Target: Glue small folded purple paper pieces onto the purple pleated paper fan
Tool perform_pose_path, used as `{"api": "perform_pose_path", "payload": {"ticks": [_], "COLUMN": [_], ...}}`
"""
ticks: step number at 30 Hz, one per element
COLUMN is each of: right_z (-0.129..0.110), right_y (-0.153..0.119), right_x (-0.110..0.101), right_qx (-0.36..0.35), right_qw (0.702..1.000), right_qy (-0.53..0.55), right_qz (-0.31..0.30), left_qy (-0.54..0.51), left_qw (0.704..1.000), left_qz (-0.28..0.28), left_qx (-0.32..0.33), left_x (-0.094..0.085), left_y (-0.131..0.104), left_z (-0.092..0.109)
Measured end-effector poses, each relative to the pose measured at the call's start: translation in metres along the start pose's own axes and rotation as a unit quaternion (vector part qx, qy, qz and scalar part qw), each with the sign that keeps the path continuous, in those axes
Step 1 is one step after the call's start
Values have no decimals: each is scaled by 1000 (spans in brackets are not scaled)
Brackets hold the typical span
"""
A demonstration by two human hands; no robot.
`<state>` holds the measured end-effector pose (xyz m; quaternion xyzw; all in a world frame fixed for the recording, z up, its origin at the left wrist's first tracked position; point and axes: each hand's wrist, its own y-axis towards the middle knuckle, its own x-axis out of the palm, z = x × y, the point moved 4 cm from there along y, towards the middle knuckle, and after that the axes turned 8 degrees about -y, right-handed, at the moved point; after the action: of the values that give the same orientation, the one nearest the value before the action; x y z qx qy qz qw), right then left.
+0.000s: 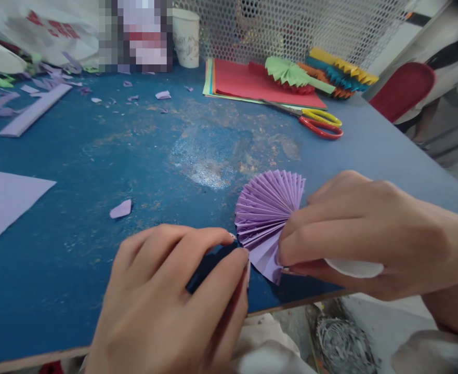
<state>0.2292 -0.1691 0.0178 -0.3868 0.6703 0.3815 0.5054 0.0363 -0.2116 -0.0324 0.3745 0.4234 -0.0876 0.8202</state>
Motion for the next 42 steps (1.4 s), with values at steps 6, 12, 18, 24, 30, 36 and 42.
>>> {"api": "perform_pose_path", "payload": {"ticks": [6,12,18,24,30,36,42], "right_z": [1,1,0,3,4,3,3], "right_y": [-1,-1,-1,-4,-3,-2,-3], "right_x": [-1,-4,-8,-6,-5,-6,-4], "right_qx": [1,3,1,33,44,46,46], "right_qw": [1000,1000,999,998,998,997,998], "right_qy": [13,5,-8,-2,-11,-7,-9], "right_qz": [-8,26,53,60,50,54,50], "left_qy": [14,8,13,14,22,25,25], "left_qw": [1000,1000,1000,1000,1000,999,999], "left_qz": [-5,-6,-8,-11,2,13,17], "left_qx": [10,-1,8,1,15,23,22], "left_x": [2,3,5,5,4,5,5], "left_y": [2,3,0,0,-3,-2,-1], "left_z": [-1,2,-1,0,-1,-2,0]}}
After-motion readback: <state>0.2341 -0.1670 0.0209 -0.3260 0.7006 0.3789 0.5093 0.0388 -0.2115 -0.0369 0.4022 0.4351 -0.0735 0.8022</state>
